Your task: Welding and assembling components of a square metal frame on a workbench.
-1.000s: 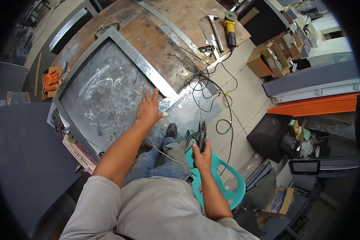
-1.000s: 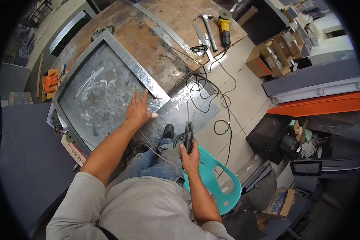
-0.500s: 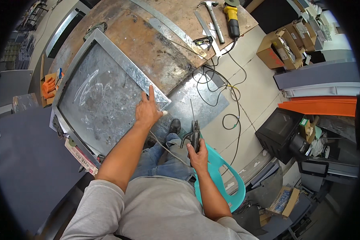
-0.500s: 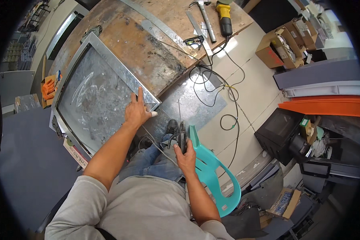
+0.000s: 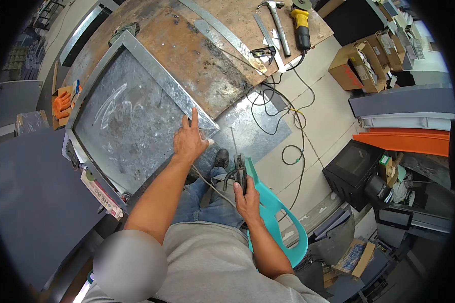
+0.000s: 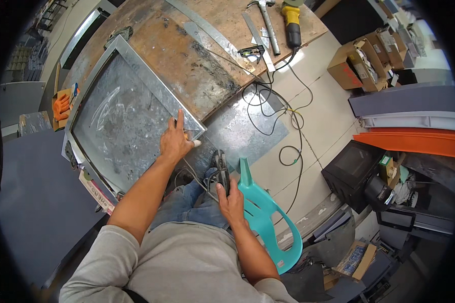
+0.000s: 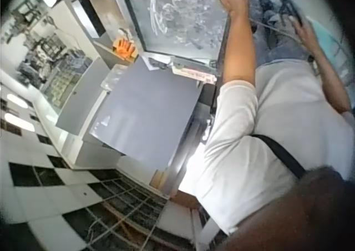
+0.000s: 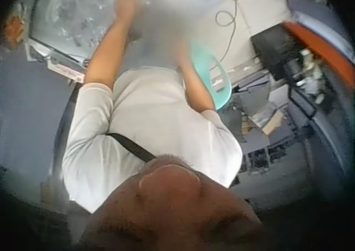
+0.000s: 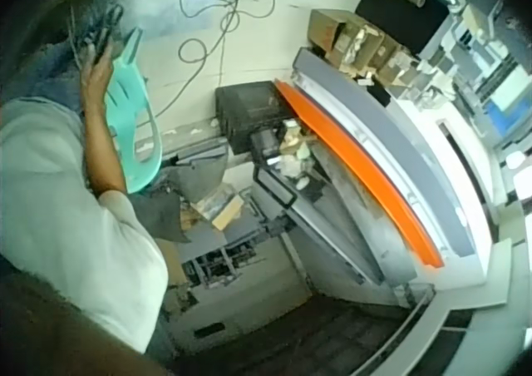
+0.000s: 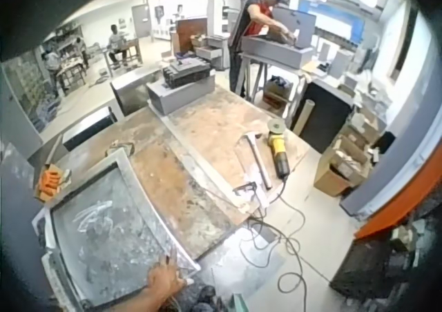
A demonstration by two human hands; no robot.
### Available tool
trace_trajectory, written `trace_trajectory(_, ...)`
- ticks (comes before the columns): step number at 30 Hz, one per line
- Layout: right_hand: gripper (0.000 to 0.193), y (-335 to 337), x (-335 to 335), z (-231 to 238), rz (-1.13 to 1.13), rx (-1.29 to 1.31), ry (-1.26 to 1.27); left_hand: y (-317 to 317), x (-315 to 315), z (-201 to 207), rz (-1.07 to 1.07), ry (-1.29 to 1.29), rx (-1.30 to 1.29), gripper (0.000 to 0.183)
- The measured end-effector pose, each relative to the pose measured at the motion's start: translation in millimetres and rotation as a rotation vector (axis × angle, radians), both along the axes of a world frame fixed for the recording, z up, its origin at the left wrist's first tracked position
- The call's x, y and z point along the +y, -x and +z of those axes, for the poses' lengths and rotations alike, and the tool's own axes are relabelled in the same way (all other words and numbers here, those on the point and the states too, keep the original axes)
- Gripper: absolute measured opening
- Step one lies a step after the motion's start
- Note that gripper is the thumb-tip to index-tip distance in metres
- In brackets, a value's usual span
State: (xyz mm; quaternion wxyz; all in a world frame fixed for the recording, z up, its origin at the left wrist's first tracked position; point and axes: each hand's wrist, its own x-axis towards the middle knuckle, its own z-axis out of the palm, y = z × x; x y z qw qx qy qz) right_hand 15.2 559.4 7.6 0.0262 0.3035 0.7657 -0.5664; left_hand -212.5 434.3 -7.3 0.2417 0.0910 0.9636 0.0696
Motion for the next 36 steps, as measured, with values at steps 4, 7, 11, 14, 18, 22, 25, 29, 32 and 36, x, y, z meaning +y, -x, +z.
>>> trace_trajectory(4,0.038,6.0,-5.3,9.4,0.063,-0.119,-0.047,1.1,-0.1,1.8,0.013,-0.015,-0.008,0.118)
trace_trajectory(7,0.038,6.2,-7.4,12.5,0.062,-0.121,-0.008,1.3,-1.0,1.2,-0.004,-0.014,-0.054,0.119)
trace_trajectory(11,0.034,0.7,-9.9,5.9,0.027,-0.028,-0.047,-2.0,-4.0,-2.7,-0.017,-0.056,-0.006,0.119)
trace_trajectory(14,0.029,-4.7,-9.3,-1.6,0.017,-0.045,-0.042,-1.7,-7.7,-5.2,-0.012,-0.096,0.005,0.118)
trace_trajectory(18,0.027,-8.6,-8.5,-7.6,-0.027,-0.008,-0.003,-2.1,-7.9,-7.7,0.009,-0.159,0.017,0.117)
trace_trajectory(22,0.027,-7.3,-8.8,-8.6,-0.054,-0.007,0.054,-2.7,-7.6,-8.8,-0.003,-0.157,0.033,0.117)
trace_trajectory(25,0.027,-5.2,-9.9,-9.3,-0.086,-0.009,0.108,-2.4,-7.8,-11.1,-0.002,-0.147,0.026,0.117)
trace_trajectory(29,0.028,-5.4,-10.2,-10.2,-0.062,-0.002,0.096,-2.6,-9.2,-15.4,0.003,-0.175,0.041,0.119)
trace_trajectory(32,0.028,-6.1,-9.8,-11.1,-0.048,-0.010,0.106,-4.0,-11.8,-17.8,-0.003,-0.193,0.055,0.121)
trace_trajectory(36,0.028,-4.0,-10.1,-13.5,-0.023,-0.002,0.073,-4.0,-15.8,-20.8,-0.010,-0.214,0.060,0.122)
